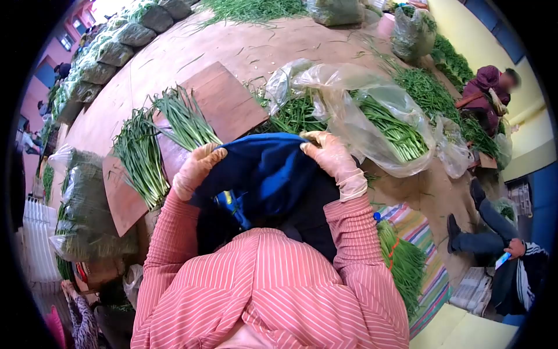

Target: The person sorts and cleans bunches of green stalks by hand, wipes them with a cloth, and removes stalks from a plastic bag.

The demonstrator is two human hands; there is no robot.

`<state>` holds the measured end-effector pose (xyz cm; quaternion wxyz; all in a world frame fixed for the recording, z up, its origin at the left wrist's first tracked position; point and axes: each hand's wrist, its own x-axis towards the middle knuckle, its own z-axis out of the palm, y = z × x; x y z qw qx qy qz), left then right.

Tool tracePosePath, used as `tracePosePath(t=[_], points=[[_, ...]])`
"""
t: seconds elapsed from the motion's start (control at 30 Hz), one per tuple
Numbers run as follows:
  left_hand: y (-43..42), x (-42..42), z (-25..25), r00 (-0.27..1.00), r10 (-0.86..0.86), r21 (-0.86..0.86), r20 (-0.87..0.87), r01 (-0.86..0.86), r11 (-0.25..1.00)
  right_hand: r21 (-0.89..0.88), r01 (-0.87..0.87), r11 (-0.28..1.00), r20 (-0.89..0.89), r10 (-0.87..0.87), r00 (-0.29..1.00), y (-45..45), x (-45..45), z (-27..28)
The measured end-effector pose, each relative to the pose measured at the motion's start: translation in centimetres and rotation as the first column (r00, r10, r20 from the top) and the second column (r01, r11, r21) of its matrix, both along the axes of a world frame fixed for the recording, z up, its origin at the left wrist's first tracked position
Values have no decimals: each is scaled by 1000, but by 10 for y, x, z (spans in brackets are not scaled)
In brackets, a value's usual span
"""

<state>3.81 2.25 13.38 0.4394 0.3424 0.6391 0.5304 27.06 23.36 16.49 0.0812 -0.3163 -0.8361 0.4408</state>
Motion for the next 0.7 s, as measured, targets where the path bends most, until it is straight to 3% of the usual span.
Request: tracePosePath(t=[0.03,0.1,0.17,0.2,0.23,0.3,0.37,0.4,0.43,0.5,0.53,0.6,0.63,0.67,0.7], points=[[-8,2,16,997,-4,12,80,3,1000,-8,-14,1000,-2,14,1000,-5,-3,3],[-17,13,28,995,0,45,98,-4,999,333,-170,927,-266,266,927,-23,-13,7],[-21,24,33,988,-149,256,-26,151,955,299,-383,874,-298,467,833,-52,-28,17],[-24,32,25,988,-104,307,111,65,949,279,-476,834,-310,547,778,-65,-38,16],[-23,47,40,999,39,347,11,-40,937,146,-554,820,-291,571,768,-78,-47,13],[-25,60,42,906,202,286,371,-319,904,48,-542,839,-444,505,740,-98,-60,-11],[-21,68,39,694,300,210,654,-548,810,25,-530,848,-461,480,746,-116,-71,-27],[-21,65,30,678,336,188,654,-575,796,-111,-524,845,-501,407,763,-125,-76,-33],[-22,60,18,661,371,166,653,-603,780,-68,-440,895,-525,343,779,-132,-80,-35],[-23,45,7,853,425,210,305,-495,843,-189,-339,922,-509,204,837,-134,-92,-44],[-25,32,1,885,449,375,-123,-378,847,-215,-328,920,-575,152,804,-129,-98,-48],[-29,-7,4,970,213,187,115,-232,954,-316,-295,902,-586,59,808,-109,-103,-42],[-34,-46,-19,815,284,303,-505,-141,943,-137,-168,976,-539,69,840,-94,-103,-30],[-28,-57,-13,836,544,318,-64,-500,806,-213,-110,971,-586,-37,809,-77,-111,-36],[-30,-88,-17,711,558,186,-429,-535,824,-201,-71,977,-554,-53,831,-62,-118,-38]])
